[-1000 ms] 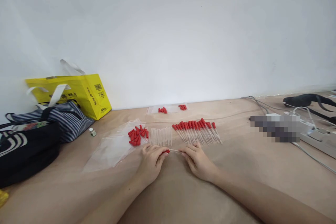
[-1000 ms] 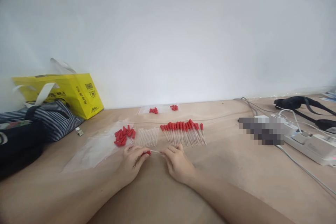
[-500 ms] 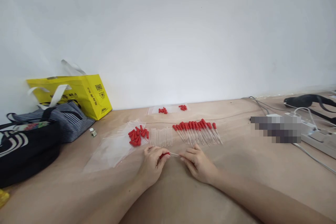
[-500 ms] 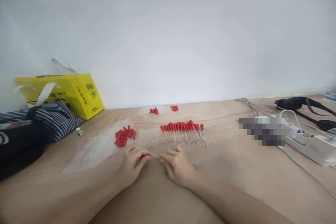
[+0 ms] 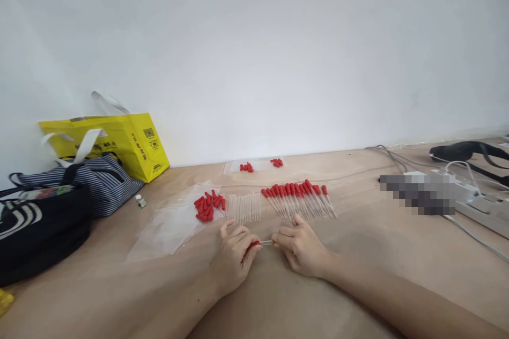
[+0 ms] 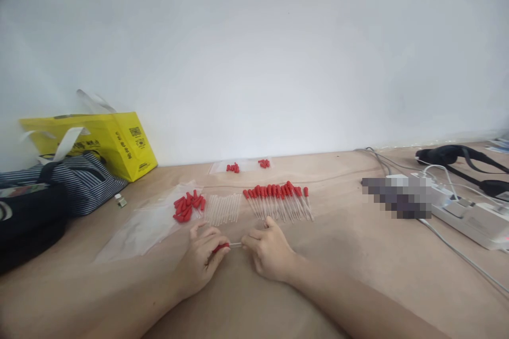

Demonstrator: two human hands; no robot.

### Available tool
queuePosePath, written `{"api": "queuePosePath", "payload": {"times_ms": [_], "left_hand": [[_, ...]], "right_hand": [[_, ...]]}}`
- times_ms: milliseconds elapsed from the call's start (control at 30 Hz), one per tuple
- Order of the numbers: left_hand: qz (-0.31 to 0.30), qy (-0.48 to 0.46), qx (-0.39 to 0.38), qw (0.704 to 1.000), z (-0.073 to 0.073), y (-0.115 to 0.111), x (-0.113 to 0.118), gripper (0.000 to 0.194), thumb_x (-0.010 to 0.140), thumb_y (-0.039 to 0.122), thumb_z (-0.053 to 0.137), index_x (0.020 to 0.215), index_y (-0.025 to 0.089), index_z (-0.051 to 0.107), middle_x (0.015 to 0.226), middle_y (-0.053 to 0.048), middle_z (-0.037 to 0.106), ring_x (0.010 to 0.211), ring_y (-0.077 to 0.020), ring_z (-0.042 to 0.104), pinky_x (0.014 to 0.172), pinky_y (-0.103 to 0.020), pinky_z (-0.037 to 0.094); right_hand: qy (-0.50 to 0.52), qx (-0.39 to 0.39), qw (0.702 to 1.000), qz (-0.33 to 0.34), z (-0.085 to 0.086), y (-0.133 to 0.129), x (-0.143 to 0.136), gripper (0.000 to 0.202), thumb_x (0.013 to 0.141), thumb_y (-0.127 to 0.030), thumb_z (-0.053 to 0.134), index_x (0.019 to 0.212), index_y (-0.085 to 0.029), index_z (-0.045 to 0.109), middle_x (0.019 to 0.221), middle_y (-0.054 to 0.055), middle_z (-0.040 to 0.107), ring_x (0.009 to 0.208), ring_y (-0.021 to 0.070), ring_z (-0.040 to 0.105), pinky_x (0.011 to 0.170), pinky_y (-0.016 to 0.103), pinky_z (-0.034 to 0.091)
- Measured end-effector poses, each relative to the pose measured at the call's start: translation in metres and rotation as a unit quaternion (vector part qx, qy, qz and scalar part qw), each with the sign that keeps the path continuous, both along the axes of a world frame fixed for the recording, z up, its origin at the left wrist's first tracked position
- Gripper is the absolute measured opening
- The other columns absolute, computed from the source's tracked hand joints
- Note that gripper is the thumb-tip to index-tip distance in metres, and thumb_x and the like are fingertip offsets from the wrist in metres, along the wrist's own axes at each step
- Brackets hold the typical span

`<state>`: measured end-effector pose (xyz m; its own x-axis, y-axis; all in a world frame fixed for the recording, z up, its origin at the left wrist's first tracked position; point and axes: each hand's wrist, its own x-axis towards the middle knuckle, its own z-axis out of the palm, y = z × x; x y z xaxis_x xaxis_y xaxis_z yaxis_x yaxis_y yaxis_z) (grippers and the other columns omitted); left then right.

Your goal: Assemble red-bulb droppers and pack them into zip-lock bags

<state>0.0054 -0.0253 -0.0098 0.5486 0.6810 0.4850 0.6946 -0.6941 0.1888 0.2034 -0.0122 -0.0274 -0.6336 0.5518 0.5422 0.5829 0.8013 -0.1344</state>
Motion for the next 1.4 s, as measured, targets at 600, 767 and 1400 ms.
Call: {"api": "queuePosePath", "payload": {"times_ms": [600, 767, 1400], "left_hand": [[-0.015, 0.005, -0.021, 1.000, 0.001, -0.001, 0.001, 0.015, 0.082, 0.019, 0.041, 0.074, 0.021, 0.053, 0.067, 0.002, 0.062, 0.071, -0.0160, 0.054, 0.090, -0.046, 0.018], [-0.006, 0.018, -0.022, 1.000, 0.006, 0.002, -0.002, 0.014, 0.083, 0.021, 0.042, 0.076, 0.021, 0.054, 0.071, 0.002, 0.064, 0.076, -0.0166, 0.054, 0.090, -0.048, 0.015], [0.000, 0.009, 0.014, 1.000, 0.002, 0.010, -0.011, 0.011, 0.082, 0.026, 0.046, 0.084, 0.024, 0.057, 0.077, 0.003, 0.065, 0.081, -0.0175, 0.054, 0.090, -0.042, 0.015]], "right_hand": [[0.011, -0.053, 0.998, 0.023, 0.001, 0.001, -0.008, 0.021, 0.081, -0.013, 0.036, 0.074, -0.017, 0.055, 0.066, 0.001, 0.058, 0.059, 0.0111, 0.046, 0.063, 0.026, 0.023], [-0.015, -0.065, 0.997, 0.026, 0.014, 0.000, -0.001, 0.022, 0.085, -0.019, 0.036, 0.086, -0.019, 0.057, 0.074, 0.002, 0.060, 0.068, 0.0129, 0.048, 0.064, 0.027, 0.023], [0.000, -0.058, 0.998, -0.019, 0.007, 0.003, -0.007, 0.016, 0.081, -0.018, 0.043, 0.074, -0.018, 0.058, 0.068, 0.000, 0.060, 0.069, 0.0128, 0.046, 0.064, 0.028, 0.019]]}}
